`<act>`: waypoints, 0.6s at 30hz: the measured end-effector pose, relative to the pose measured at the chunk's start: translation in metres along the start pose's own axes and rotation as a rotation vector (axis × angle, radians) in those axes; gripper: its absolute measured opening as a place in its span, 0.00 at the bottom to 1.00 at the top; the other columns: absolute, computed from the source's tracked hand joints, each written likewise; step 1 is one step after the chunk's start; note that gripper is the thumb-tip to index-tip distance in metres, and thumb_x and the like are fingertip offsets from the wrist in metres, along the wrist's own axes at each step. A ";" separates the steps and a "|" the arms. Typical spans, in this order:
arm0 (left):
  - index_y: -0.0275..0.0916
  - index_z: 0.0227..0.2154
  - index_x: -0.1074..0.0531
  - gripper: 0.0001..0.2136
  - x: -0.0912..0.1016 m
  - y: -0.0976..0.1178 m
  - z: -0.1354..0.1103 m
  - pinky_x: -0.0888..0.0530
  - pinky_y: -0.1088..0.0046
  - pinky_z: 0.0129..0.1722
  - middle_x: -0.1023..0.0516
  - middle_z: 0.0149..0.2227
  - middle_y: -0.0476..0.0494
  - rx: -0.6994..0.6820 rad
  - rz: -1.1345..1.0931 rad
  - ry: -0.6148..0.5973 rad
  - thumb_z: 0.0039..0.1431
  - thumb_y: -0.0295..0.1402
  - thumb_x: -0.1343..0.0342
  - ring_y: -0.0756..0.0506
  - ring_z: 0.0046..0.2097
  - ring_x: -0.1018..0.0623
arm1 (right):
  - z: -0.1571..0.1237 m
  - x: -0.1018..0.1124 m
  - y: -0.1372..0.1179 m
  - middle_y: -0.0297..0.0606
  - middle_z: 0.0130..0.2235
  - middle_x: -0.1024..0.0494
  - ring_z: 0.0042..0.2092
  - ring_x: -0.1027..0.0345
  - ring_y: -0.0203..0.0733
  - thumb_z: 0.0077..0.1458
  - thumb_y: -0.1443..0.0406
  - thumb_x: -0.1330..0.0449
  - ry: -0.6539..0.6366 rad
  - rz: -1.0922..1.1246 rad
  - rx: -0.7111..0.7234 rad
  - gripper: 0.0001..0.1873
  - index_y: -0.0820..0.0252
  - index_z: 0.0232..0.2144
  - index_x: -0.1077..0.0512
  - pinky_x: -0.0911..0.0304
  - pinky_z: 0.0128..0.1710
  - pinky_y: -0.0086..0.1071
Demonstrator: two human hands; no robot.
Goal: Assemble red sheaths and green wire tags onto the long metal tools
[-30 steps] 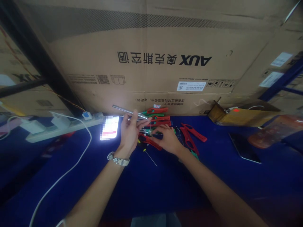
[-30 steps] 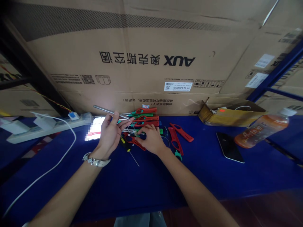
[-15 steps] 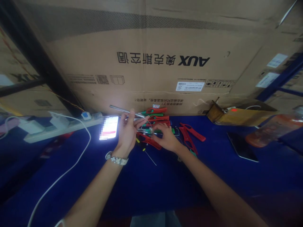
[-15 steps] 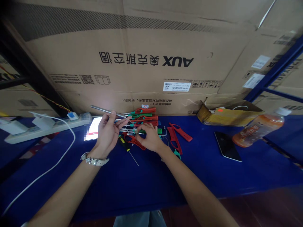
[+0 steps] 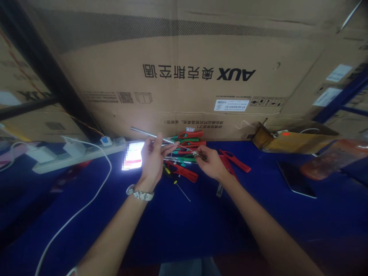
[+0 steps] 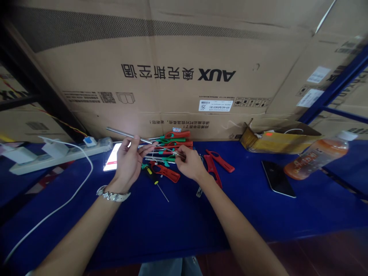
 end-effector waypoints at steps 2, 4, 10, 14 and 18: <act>0.40 0.28 0.36 0.20 -0.002 0.001 0.000 0.18 0.71 0.38 0.25 0.26 0.53 -0.024 0.016 -0.014 0.47 0.44 0.29 0.41 0.36 0.15 | -0.002 -0.007 0.001 0.28 0.23 0.35 0.26 0.40 0.35 0.53 0.67 0.46 -0.051 -0.029 -0.042 0.06 0.56 0.25 0.39 0.46 0.27 0.30; 0.39 0.29 0.35 0.20 -0.004 0.002 -0.001 0.18 0.71 0.39 0.25 0.28 0.53 -0.049 0.021 -0.032 0.48 0.43 0.30 0.42 0.36 0.15 | -0.004 -0.017 0.001 0.28 0.23 0.34 0.25 0.39 0.34 0.56 0.63 0.45 -0.114 0.010 -0.105 0.08 0.56 0.26 0.40 0.44 0.26 0.29; 0.39 0.28 0.36 0.20 -0.008 0.005 -0.002 0.18 0.72 0.39 0.24 0.28 0.53 -0.060 0.010 -0.014 0.47 0.43 0.30 0.43 0.35 0.15 | -0.010 -0.060 0.008 0.38 0.38 0.25 0.31 0.24 0.43 0.57 0.55 0.40 -0.247 0.476 -0.385 0.14 0.54 0.34 0.41 0.31 0.17 0.32; 0.39 0.28 0.36 0.19 -0.010 0.005 -0.004 0.18 0.73 0.39 0.24 0.28 0.53 -0.053 0.014 -0.009 0.48 0.43 0.30 0.43 0.36 0.15 | -0.007 -0.064 0.009 0.41 0.47 0.26 0.39 0.22 0.45 0.50 0.55 0.33 -0.130 0.717 -0.418 0.20 0.54 0.37 0.37 0.23 0.25 0.35; 0.39 0.29 0.36 0.19 -0.011 -0.001 -0.005 0.17 0.73 0.37 0.24 0.26 0.53 -0.032 0.020 -0.030 0.49 0.43 0.31 0.43 0.34 0.15 | -0.005 -0.058 0.008 0.41 0.47 0.22 0.40 0.22 0.44 0.47 0.57 0.29 -0.018 0.898 -0.421 0.21 0.56 0.38 0.33 0.23 0.33 0.37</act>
Point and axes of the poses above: each hand's wrist, its own z-axis towards the middle knuckle, its own x-axis out of the back of the hand, y = z × x, the point moved 7 cm from there along z, towards the middle knuckle
